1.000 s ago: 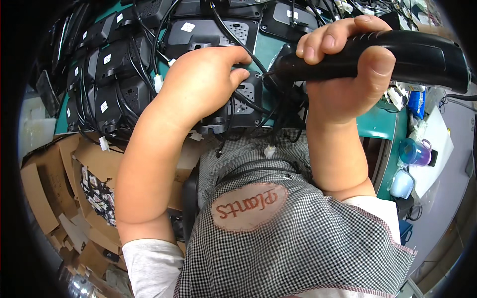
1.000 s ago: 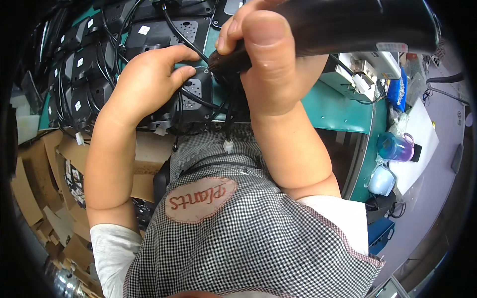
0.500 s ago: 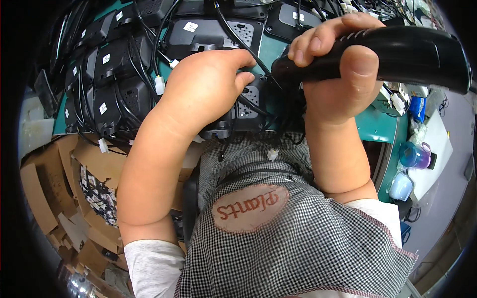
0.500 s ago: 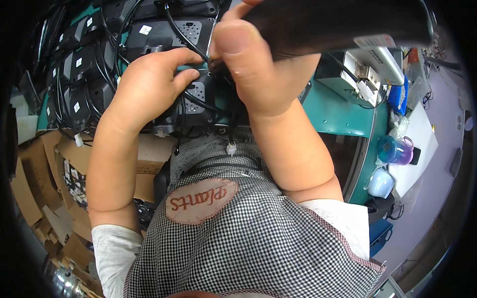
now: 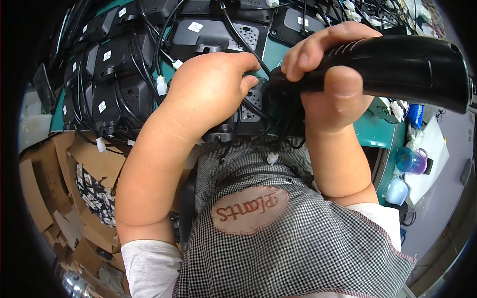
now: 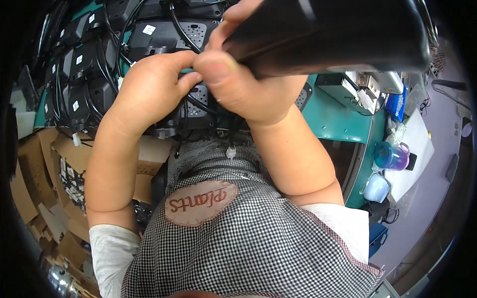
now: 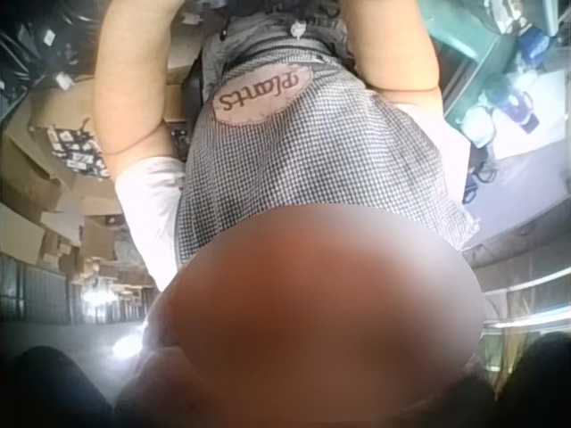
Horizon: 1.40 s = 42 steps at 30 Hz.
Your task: The person uses a handheld electric screwdriver to fasten screws into small black electronic devices on a green workbench. They repeatedly pick up screws from a pile, align them with the screwdriver bit, and drive them into the devices. The person handles multiple units, moving them slightly to access different screw holes.
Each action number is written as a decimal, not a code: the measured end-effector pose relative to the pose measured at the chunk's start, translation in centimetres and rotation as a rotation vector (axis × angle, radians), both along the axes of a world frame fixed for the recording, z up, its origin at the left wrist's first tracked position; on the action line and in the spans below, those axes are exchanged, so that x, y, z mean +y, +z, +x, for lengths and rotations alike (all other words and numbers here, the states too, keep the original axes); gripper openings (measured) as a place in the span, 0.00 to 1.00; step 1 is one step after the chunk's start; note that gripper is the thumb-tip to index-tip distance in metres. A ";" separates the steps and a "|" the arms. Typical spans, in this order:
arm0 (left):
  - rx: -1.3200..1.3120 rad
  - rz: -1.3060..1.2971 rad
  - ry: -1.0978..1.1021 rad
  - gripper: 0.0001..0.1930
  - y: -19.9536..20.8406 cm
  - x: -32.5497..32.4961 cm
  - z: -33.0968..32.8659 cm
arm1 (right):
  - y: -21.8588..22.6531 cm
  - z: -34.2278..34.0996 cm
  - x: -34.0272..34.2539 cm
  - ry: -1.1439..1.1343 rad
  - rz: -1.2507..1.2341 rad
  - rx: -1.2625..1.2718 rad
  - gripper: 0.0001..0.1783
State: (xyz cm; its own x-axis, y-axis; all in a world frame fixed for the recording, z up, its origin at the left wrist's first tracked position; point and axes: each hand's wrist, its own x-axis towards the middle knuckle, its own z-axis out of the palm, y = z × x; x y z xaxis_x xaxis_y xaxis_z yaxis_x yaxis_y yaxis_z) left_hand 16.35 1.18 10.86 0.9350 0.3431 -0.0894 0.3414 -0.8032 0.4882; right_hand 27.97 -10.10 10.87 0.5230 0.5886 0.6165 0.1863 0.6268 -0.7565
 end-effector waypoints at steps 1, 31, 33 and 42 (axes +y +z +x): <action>-0.023 0.003 -0.002 0.09 -0.2 0.1 -0.1 | 0.0 0.2 0.2 0.048 -0.012 0.014 0.28; -0.871 -2.010 0.513 0.37 1.9 -4.4 -5.7 | 6.2 -1.5 -1.8 0.418 0.253 0.302 0.30; -0.844 -1.995 0.445 0.38 1.7 -4.9 -6.2 | 5.9 -1.8 -1.8 0.408 0.251 0.295 0.29; -0.778 -1.969 0.372 0.35 1.3 -6.7 -7.2 | 4.4 -3.3 -2.0 0.296 0.234 0.345 0.28</action>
State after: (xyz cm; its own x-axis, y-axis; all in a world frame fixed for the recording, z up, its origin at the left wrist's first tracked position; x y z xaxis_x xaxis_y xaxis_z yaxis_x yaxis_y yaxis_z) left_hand 9.19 -5.53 12.17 0.8777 0.4366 -0.1974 -0.3064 0.8282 0.4692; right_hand 24.62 -12.08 15.29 0.5511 0.6091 0.5703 -0.2613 0.7751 -0.5752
